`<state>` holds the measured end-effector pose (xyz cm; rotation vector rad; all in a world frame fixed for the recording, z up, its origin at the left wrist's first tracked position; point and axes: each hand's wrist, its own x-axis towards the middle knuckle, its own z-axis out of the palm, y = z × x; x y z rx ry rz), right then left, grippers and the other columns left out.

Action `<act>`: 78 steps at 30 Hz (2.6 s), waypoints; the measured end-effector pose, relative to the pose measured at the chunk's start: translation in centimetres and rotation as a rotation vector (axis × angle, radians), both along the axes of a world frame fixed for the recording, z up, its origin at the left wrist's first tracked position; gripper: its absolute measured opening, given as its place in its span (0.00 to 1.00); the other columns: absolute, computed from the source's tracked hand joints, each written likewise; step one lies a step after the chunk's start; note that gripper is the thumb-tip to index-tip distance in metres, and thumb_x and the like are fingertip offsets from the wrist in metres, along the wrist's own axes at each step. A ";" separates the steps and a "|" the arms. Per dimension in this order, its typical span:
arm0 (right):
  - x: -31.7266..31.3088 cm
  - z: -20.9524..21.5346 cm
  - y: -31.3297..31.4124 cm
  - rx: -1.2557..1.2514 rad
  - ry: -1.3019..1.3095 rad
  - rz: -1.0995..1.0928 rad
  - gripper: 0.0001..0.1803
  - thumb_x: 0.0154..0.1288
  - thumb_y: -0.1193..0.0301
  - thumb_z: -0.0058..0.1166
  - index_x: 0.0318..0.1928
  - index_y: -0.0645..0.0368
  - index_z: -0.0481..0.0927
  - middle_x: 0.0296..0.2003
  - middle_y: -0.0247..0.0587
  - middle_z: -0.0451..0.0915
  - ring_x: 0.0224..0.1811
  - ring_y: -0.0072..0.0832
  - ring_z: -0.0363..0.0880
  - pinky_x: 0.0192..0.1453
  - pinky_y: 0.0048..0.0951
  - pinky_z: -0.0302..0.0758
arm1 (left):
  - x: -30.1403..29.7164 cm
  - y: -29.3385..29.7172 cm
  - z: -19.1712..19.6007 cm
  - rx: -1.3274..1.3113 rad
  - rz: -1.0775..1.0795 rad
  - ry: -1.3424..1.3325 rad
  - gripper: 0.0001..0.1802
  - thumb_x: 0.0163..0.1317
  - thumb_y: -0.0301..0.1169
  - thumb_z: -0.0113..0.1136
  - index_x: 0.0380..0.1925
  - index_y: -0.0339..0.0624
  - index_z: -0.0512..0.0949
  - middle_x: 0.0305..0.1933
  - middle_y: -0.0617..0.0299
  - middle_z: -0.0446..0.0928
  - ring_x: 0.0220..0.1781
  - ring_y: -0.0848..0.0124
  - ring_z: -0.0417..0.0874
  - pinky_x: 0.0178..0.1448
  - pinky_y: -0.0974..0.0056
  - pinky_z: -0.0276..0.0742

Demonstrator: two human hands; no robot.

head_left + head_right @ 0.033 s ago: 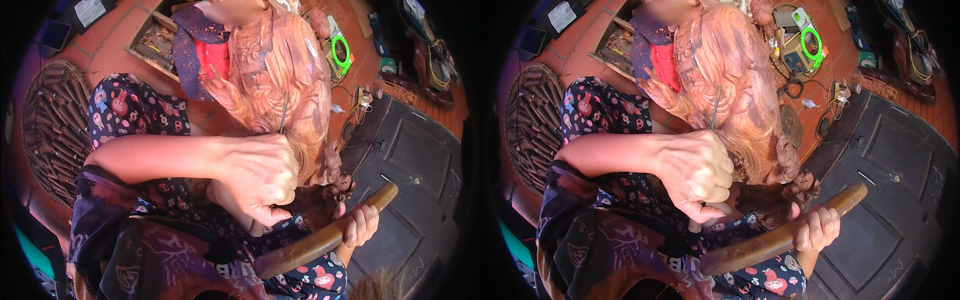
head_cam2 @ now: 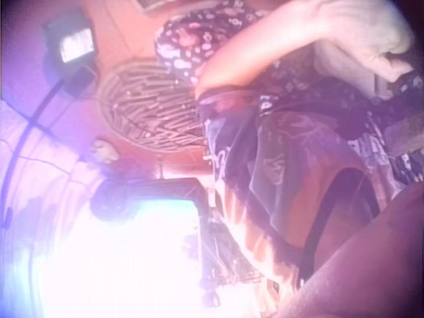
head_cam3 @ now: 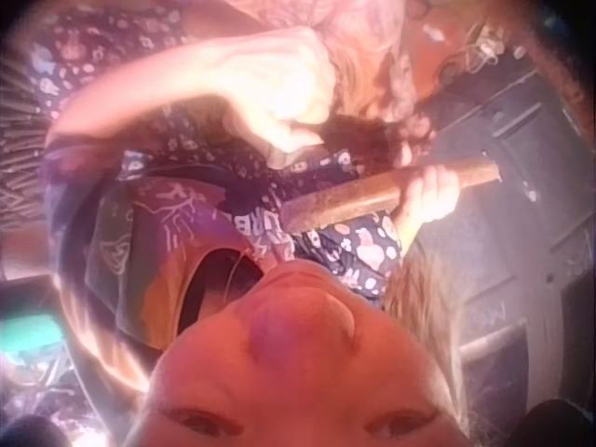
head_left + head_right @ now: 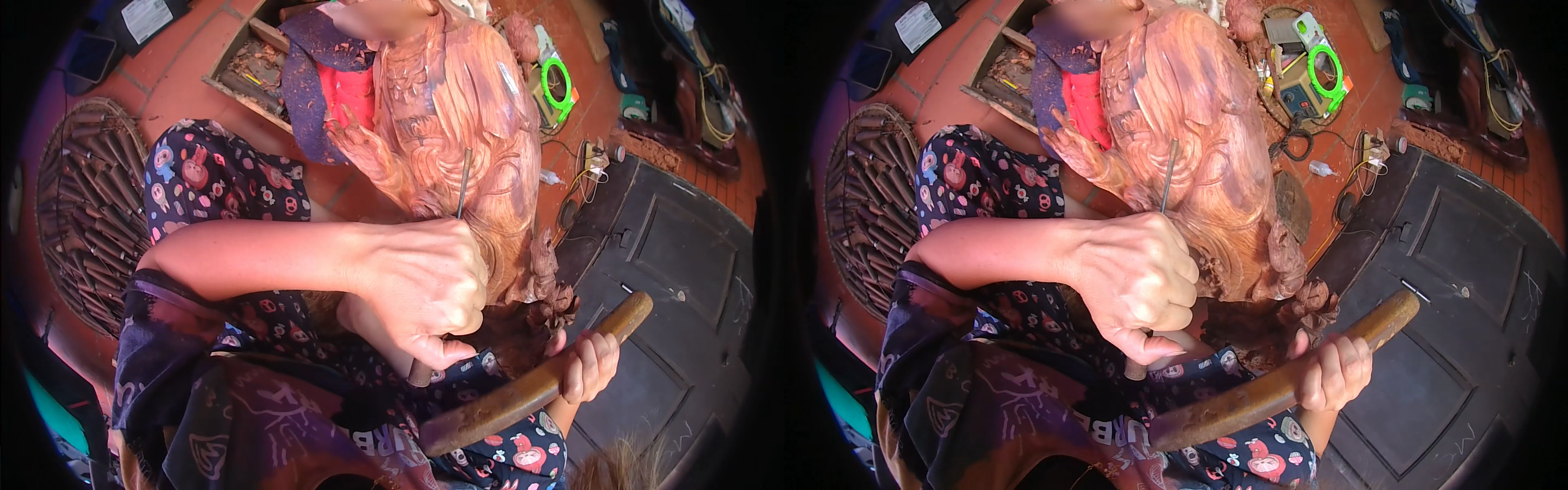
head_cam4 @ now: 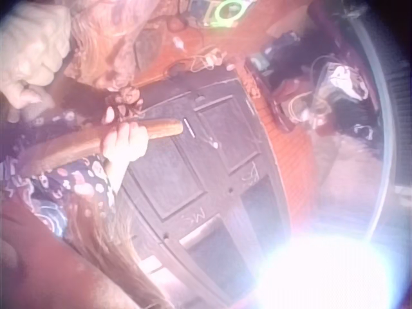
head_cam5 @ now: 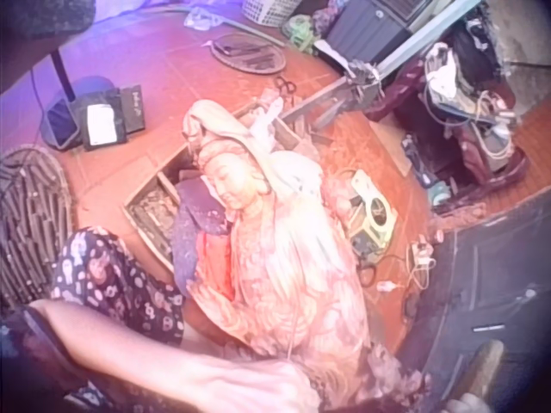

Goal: The person carves a wooden statue using a rotary tool and a chisel with a mallet. They refine the details of the statue's hair and clothing, switching between tools to shape and smooth the wood.

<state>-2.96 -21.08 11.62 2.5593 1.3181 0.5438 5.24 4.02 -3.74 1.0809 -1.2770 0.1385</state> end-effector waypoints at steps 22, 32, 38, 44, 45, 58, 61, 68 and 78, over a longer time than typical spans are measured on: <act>2.2 0.2 -1.2 0.113 0.070 0.053 0.17 0.50 0.79 0.69 0.32 0.62 0.69 0.24 0.44 0.75 0.24 0.38 0.76 0.27 0.38 0.75 | 0.5 -1.0 0.2 -0.033 0.088 0.022 0.22 0.51 0.42 0.63 0.07 0.48 0.64 0.13 0.65 0.62 0.17 0.66 0.70 0.19 0.61 0.64; 3.1 0.1 -1.5 -0.003 0.061 -0.040 0.17 0.51 0.79 0.67 0.33 0.61 0.68 0.24 0.45 0.74 0.23 0.39 0.76 0.25 0.39 0.74 | 0.4 -1.4 0.1 0.003 0.133 0.040 0.23 0.53 0.43 0.62 0.08 0.48 0.64 0.14 0.65 0.63 0.17 0.66 0.71 0.19 0.61 0.65; 3.7 -0.4 -1.6 0.086 0.088 0.015 0.16 0.51 0.80 0.66 0.31 0.63 0.68 0.23 0.46 0.74 0.23 0.40 0.76 0.25 0.40 0.74 | 0.5 -1.5 0.5 -0.014 0.170 0.040 0.22 0.52 0.43 0.62 0.08 0.47 0.65 0.15 0.65 0.63 0.18 0.65 0.71 0.19 0.61 0.65; 4.3 -0.6 -2.4 0.212 0.168 0.099 0.15 0.49 0.82 0.65 0.31 0.65 0.69 0.22 0.48 0.73 0.23 0.41 0.75 0.25 0.40 0.74 | 0.5 -2.0 0.5 -0.018 0.200 0.045 0.23 0.53 0.43 0.61 0.08 0.47 0.65 0.15 0.65 0.62 0.18 0.65 0.71 0.19 0.60 0.64; 4.5 -0.7 -2.4 0.183 0.152 0.071 0.15 0.49 0.82 0.64 0.31 0.65 0.69 0.22 0.48 0.73 0.23 0.41 0.75 0.25 0.39 0.74 | 0.5 -1.9 0.6 -0.011 0.204 0.048 0.23 0.53 0.43 0.61 0.08 0.47 0.64 0.15 0.65 0.62 0.18 0.65 0.71 0.19 0.60 0.64; 4.4 -0.4 -2.8 0.198 0.136 0.069 0.15 0.44 0.83 0.66 0.27 0.66 0.69 0.22 0.48 0.73 0.22 0.41 0.75 0.26 0.39 0.75 | 0.9 -1.9 1.1 -0.024 0.223 0.063 0.23 0.53 0.43 0.62 0.09 0.46 0.65 0.15 0.64 0.63 0.18 0.65 0.71 0.20 0.60 0.65; 4.5 -0.6 -3.7 0.154 0.143 0.018 0.16 0.38 0.80 0.63 0.27 0.67 0.69 0.23 0.50 0.74 0.23 0.42 0.75 0.27 0.40 0.76 | 1.0 -1.8 1.2 -0.018 0.252 0.065 0.23 0.53 0.43 0.62 0.09 0.46 0.65 0.15 0.64 0.64 0.18 0.65 0.72 0.20 0.60 0.65; 5.0 -0.7 -3.7 0.152 0.192 -0.095 0.15 0.37 0.78 0.61 0.27 0.67 0.70 0.21 0.49 0.74 0.23 0.42 0.75 0.27 0.39 0.75 | 1.8 -1.3 1.5 0.052 0.354 0.064 0.23 0.53 0.43 0.62 0.09 0.47 0.64 0.13 0.64 0.62 0.16 0.64 0.70 0.19 0.60 0.64; 3.9 -0.9 -3.4 0.221 0.197 -0.016 0.18 0.48 0.80 0.67 0.23 0.62 0.66 0.20 0.45 0.73 0.22 0.38 0.74 0.25 0.36 0.74 | -1.0 0.7 3.4 0.282 0.493 0.095 0.29 0.54 0.56 0.62 0.13 0.46 0.65 0.18 0.64 0.63 0.19 0.69 0.70 0.23 0.63 0.67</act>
